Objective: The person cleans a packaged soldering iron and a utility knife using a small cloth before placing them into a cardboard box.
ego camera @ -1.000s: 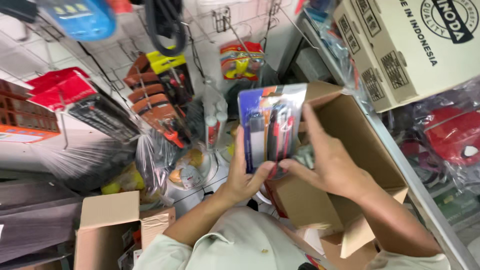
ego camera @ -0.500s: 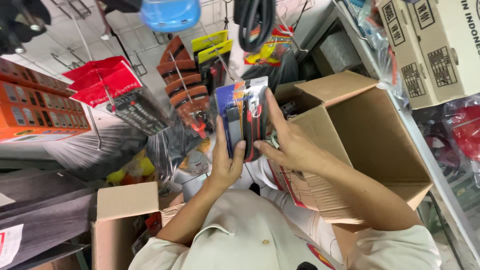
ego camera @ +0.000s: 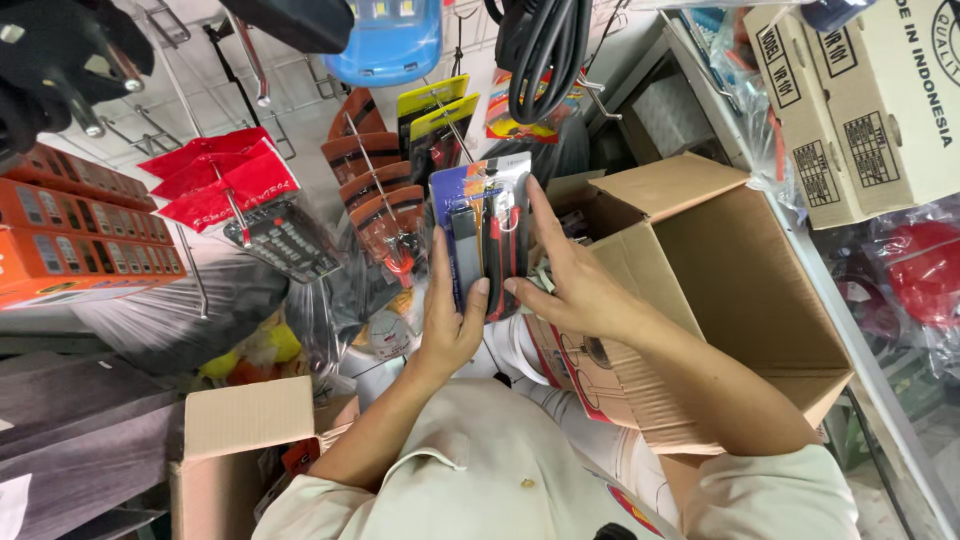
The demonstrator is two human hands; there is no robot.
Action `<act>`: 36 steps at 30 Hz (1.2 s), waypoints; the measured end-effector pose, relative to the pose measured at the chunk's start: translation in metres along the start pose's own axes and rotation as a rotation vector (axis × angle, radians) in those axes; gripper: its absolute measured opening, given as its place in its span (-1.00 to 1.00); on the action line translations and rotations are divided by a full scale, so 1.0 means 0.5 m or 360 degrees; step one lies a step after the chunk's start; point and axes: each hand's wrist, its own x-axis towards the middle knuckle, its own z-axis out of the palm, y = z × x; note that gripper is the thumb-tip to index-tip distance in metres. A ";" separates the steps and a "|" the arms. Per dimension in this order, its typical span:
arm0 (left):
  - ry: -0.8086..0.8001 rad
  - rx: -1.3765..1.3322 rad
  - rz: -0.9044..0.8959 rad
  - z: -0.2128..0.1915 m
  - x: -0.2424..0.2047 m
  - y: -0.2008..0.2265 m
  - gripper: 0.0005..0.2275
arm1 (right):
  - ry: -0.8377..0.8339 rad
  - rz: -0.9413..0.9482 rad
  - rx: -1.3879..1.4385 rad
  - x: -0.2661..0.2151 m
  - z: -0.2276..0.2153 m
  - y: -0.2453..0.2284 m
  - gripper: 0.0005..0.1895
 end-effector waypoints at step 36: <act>-0.0175 -0.1243 -0.0345 0.279 0.046 0.133 -0.29 | 0.0462 -0.0546 -0.0012 -0.185 -0.100 0.078 -0.14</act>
